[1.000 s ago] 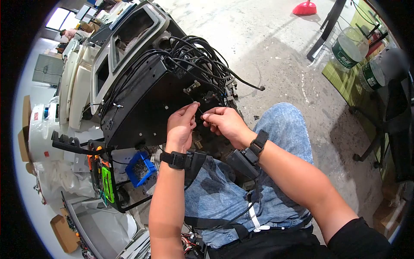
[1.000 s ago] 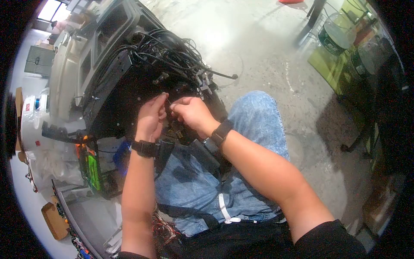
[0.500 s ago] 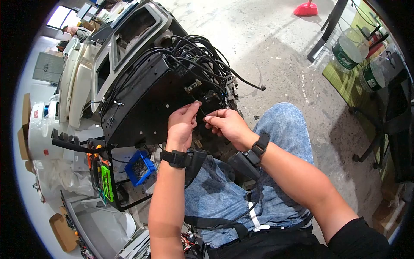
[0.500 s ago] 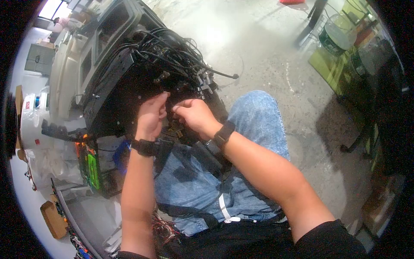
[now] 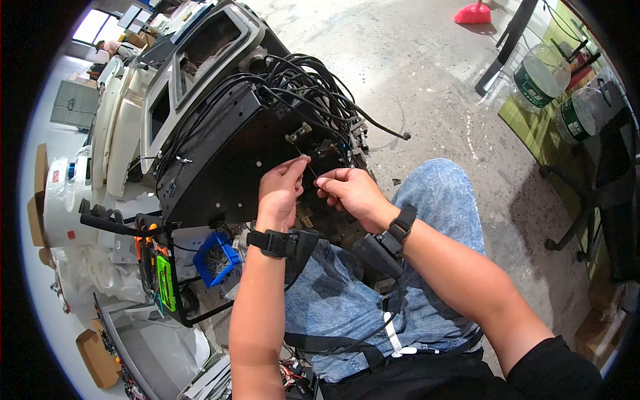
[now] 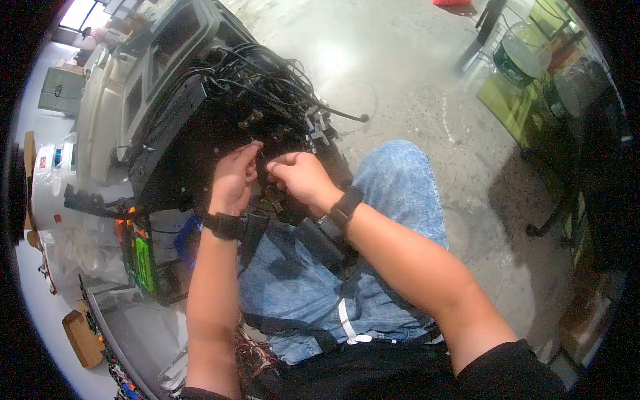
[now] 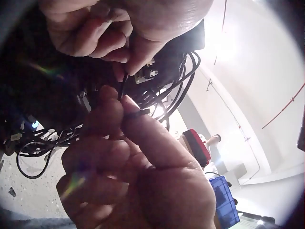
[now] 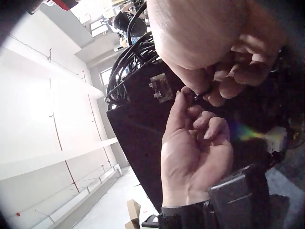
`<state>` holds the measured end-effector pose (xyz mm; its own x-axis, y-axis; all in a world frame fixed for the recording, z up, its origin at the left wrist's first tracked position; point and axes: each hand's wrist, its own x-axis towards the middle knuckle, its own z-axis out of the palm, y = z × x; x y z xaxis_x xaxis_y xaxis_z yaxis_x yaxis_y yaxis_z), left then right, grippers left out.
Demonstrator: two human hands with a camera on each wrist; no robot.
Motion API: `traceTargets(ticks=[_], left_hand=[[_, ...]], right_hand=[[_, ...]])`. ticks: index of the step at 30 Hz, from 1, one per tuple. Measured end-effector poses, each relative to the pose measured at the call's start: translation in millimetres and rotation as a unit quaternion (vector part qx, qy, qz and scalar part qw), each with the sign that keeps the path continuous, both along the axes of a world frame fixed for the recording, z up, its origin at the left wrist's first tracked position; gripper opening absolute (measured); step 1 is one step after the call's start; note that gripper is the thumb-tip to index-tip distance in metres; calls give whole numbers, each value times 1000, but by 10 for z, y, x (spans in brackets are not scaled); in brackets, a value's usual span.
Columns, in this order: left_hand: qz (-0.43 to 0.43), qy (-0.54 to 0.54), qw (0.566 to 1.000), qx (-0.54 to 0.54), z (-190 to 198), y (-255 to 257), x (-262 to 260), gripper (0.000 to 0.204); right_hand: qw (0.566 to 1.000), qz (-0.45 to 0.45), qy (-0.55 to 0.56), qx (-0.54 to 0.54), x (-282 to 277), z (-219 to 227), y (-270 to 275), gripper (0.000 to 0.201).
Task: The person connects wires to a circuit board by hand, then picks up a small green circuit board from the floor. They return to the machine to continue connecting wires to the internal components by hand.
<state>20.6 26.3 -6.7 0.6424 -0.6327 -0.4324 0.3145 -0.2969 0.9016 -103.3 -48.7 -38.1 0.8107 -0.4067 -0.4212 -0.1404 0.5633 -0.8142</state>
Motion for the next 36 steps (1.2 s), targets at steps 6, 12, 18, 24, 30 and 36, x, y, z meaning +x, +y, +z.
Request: traceTargets(ticks=[6,12,18,24,30,36], left_hand=[[5,25,999,-20,26,-6,34,16],[-7,46,999,-25,31,-12,52,16],[11,-58,996,74,73,-11,-34,26],[-11,-70,995,76,-16,-19,-27,31],[-36,-110,987,116,34,-30,-14,33],[-48,-131,984,110,67,-30,-30,30]], right_hand=[[991,-2,-56,122,-44,15,39,18],[967,19,-69,245,-52,15,80,19],[990,-2,-75,122,-37,73,84,19],[998,-25,-55,32,20,-14,94,20],[914,-64,27,-401,-4,25,117,26],[983,-124,9,-134,29,-117,106,34]])
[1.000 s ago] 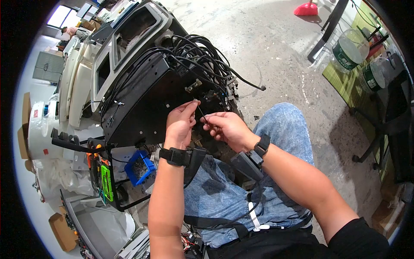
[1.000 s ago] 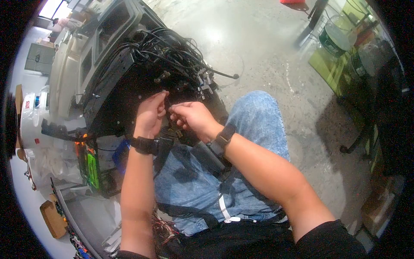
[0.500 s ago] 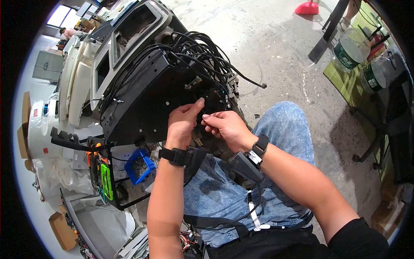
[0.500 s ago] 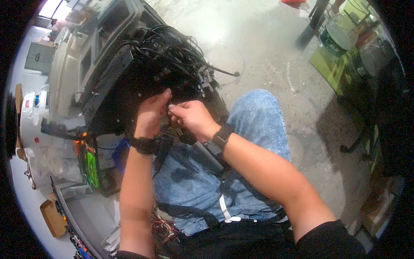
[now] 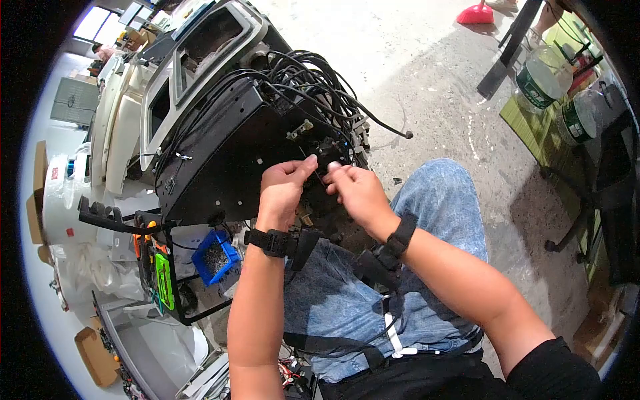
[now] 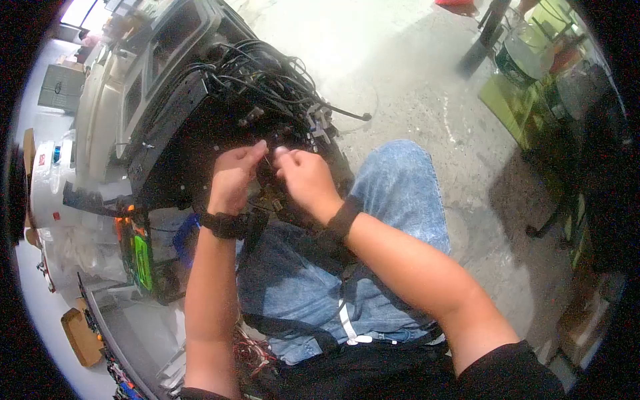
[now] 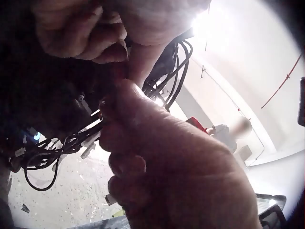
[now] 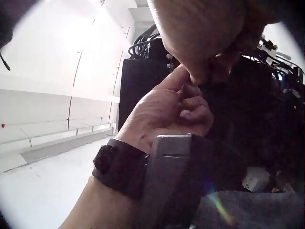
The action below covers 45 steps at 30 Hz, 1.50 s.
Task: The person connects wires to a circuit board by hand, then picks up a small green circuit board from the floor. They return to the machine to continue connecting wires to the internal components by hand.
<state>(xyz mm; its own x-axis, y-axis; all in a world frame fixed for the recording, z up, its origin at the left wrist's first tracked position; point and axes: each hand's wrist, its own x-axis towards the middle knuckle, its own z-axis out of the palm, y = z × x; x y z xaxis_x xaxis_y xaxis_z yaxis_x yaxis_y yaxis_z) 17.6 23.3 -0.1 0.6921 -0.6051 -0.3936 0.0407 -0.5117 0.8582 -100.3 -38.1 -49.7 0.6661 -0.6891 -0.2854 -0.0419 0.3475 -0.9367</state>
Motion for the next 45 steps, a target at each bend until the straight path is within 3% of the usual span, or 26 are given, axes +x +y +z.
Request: traceTargets(ticks=[1,3,7,9,12,20,22,23,25,28,31,35,38,40,43,44,45], left_hand=[[-3,-3,1000,7,9,5,-2,29],[-7,-7,1000,11,42,11,7,28],[-41,-16,999,22,85,29,1,29],[-59,-52,997,3,59,42,0,29],[-23,41,998,-35,21,38,-5,28],[8,-25,1000,6,1,46,11,30],[12,20,1000,15,-6,48,47,27],[11,21,1000,15,4,38,32,27],[5,-12,1000,12,52,22,-9,25],[-9,-1,1000,1,87,15,-25,25],[-16,6,1000,-13,-14,45,29,27],[-42,2,999,-30,10,35,-13,32],[-16,-2,1000,0,54,10,-62,31],[-15,-8,1000,-11,67,20,-88,30],[-16,28,999,-44,-21,37,-24,27],[-16,29,998,-44,-37,40,-2,27],[-6,39,999,-33,-48,41,17,26]], right_hand=[[993,25,1,118,-51,58,-34,34],[974,65,6,219,-62,49,-72,34],[960,78,11,270,-80,92,-83,29],[924,137,-96,343,-45,66,-53,26],[946,141,-103,273,-26,64,-38,20],[991,117,-18,66,-28,98,-24,19],[993,65,-16,93,-31,88,-4,20],[993,13,-15,119,-36,80,-3,22],[992,-10,-22,124,-31,-22,-28,24],[943,83,-68,316,-52,21,-67,23],[904,131,-134,385,-61,141,-54,21],[924,136,-151,324,-32,76,-49,18],[950,123,-98,270,-33,95,-66,16],[980,112,-63,153,-12,58,-64,18],[992,103,-28,69,-33,132,-35,22],[992,102,-27,70,-45,148,-32,22],[978,87,-58,182,-60,161,-30,25]])
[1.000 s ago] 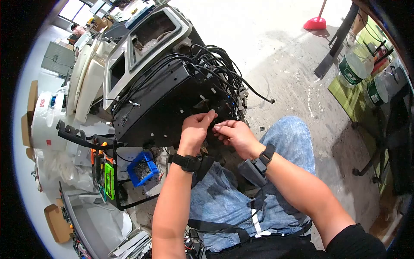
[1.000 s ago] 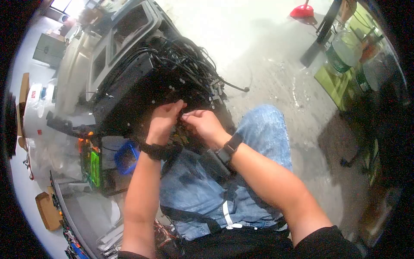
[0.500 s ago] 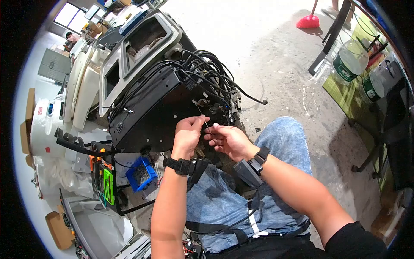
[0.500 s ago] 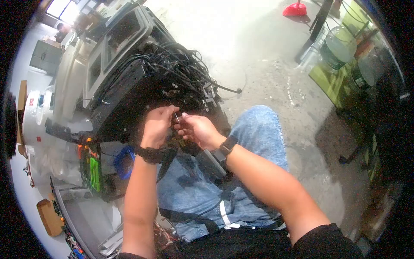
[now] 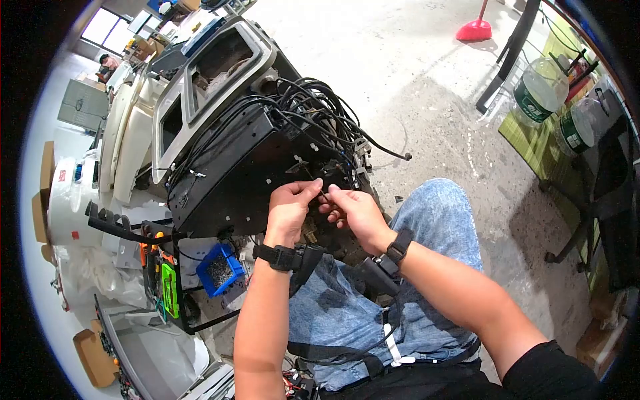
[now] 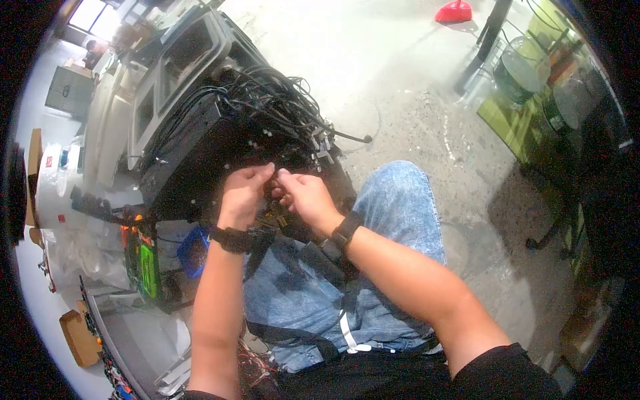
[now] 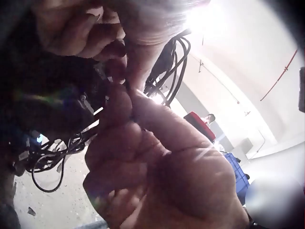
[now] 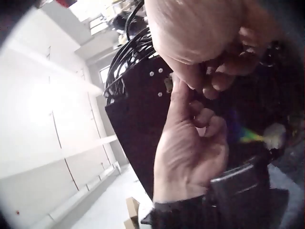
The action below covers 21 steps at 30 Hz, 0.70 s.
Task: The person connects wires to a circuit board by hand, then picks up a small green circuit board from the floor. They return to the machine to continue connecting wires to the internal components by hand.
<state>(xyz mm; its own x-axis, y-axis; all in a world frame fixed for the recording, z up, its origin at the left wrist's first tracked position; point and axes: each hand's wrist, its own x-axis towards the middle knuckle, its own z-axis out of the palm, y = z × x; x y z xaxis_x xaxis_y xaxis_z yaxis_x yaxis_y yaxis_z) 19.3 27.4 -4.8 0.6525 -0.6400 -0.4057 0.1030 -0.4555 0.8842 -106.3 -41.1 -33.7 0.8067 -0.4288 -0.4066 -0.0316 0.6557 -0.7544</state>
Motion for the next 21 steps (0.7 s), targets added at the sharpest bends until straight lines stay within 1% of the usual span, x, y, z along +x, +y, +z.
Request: traceTargets(ticks=[1,2,4,5,6,8,9,10,11,12,14,15,17,18,20,21], left_hand=[[9,10,1000,11,-2,1,9,26],[9,10,1000,11,7,0,6,26],[4,13,1000,25,39,-4,-1,24],[4,14,1000,25,43,-4,-3,24],[0,24,1000,16,46,-2,-8,24],[-2,34,999,7,66,-10,-34,24],[7,11,1000,8,85,-33,-74,24],[17,-12,1000,7,94,-43,-95,24],[17,-13,1000,8,88,-37,-90,24],[10,-17,999,29,75,-30,-81,24],[2,-21,999,50,50,-25,-62,24],[9,-8,999,42,37,-22,-54,24],[16,5,999,33,36,-19,-39,24],[11,23,999,25,47,-12,-33,25],[6,42,999,19,48,-4,-11,26],[0,41,999,14,23,-2,6,26]], right_hand=[[993,-12,-19,116,-10,7,1,27],[993,-12,-19,115,-19,-4,1,27],[977,31,-47,203,-25,-56,-1,30],[979,45,-68,189,-10,-88,7,26],[979,45,-67,189,-9,-85,9,26],[994,30,-56,92,-3,-81,14,23],[994,31,-56,93,0,-91,10,23],[998,30,-42,38,1,-115,3,22],[999,30,-26,-16,1,-129,-1,21],[999,30,-27,-16,-5,-103,3,21],[992,11,8,-127,-19,-26,14,24],[992,10,9,-127,-8,-35,25,24],[997,-72,26,-18,19,-64,38,26],[997,-73,26,-18,7,-84,23,26],[990,-36,2,133,-20,-116,-20,29],[986,-4,-5,169,-23,-102,-32,29]])
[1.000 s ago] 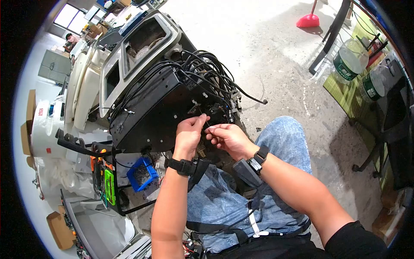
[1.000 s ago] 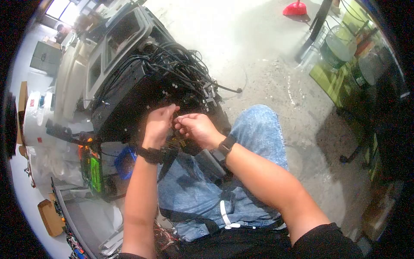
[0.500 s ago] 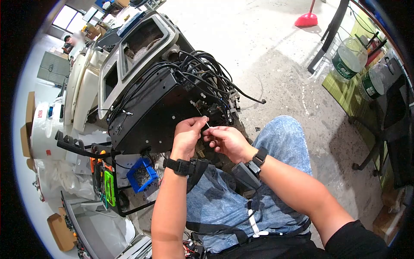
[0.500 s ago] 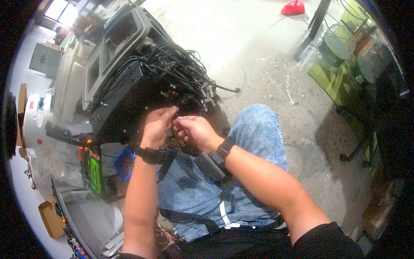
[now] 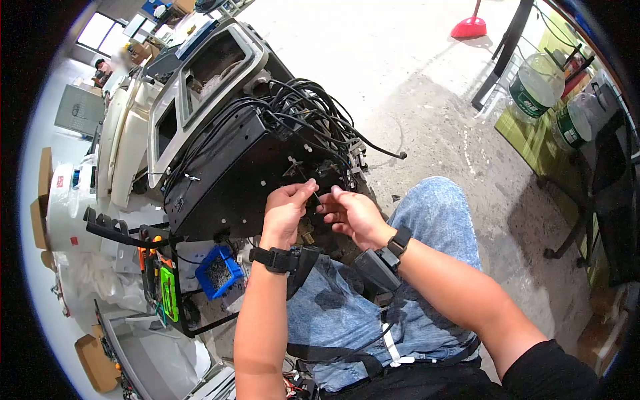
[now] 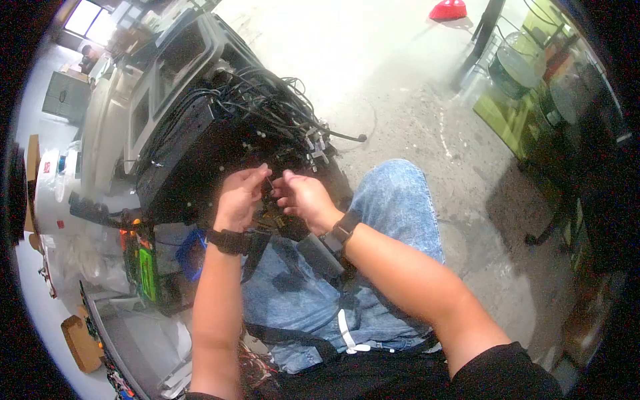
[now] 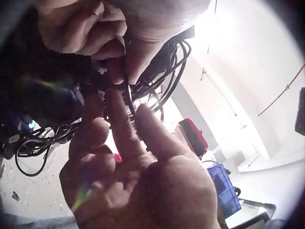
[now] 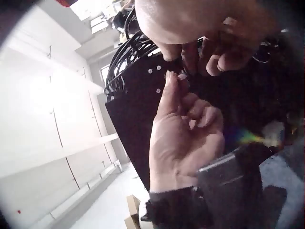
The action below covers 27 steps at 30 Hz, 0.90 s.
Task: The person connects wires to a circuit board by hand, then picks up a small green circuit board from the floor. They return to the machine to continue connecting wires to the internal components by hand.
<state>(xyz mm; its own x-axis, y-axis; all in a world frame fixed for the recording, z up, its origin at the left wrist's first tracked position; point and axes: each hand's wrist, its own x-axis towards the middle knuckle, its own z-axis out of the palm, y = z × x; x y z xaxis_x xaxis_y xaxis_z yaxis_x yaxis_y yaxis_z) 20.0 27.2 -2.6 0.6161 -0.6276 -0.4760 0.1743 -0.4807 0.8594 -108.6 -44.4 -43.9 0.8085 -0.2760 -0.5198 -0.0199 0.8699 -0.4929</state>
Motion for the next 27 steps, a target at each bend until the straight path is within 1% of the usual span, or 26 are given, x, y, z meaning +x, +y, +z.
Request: traceTargets(ticks=[1,3,5,7,8,10,14,16,17,19,20,22,24,26,27], left_hand=[[-6,0,1000,-5,-15,-5,2,27],[2,17,1000,-23,-13,-17,-29,27],[12,34,999,-40,9,-13,-41,28],[-15,30,999,-23,35,-12,-34,22],[-16,30,999,-23,14,-14,-32,22],[15,-19,999,21,-45,-12,-25,26],[13,-11,1000,13,-26,-8,-22,25],[1,-19,1000,10,44,-21,-49,26],[1,-19,1000,9,42,-19,-43,26],[-15,-47,999,19,33,-10,-29,26],[-16,-46,999,20,41,-13,-39,26],[-12,-22,1000,-17,78,-15,-68,26],[-16,-19,999,-24,85,-10,-76,27],[-22,-15,999,-32,71,-14,-79,27],[6,6,999,-37,49,-18,-73,28]], right_hand=[[1000,-2,1,0,-4,17,0,29],[996,53,-72,2,1,58,12,26],[996,44,-77,8,5,55,23,22],[995,29,-58,-79,15,21,15,21],[995,28,-58,-79,14,20,14,21],[982,34,-21,-187,11,74,12,21],[981,7,6,-192,-2,124,8,24],[999,-43,1,-20,-9,104,-12,26],[999,-44,1,-20,-10,101,-17,26],[999,35,-2,-3,-15,91,-24,28],[999,42,-29,-19,-7,71,-8,25],[998,41,-27,-34,9,76,24,23],[998,42,-27,-48,19,70,35,22],[994,36,-36,-97,23,45,13,18],[991,33,-40,-122,24,45,4,17]])
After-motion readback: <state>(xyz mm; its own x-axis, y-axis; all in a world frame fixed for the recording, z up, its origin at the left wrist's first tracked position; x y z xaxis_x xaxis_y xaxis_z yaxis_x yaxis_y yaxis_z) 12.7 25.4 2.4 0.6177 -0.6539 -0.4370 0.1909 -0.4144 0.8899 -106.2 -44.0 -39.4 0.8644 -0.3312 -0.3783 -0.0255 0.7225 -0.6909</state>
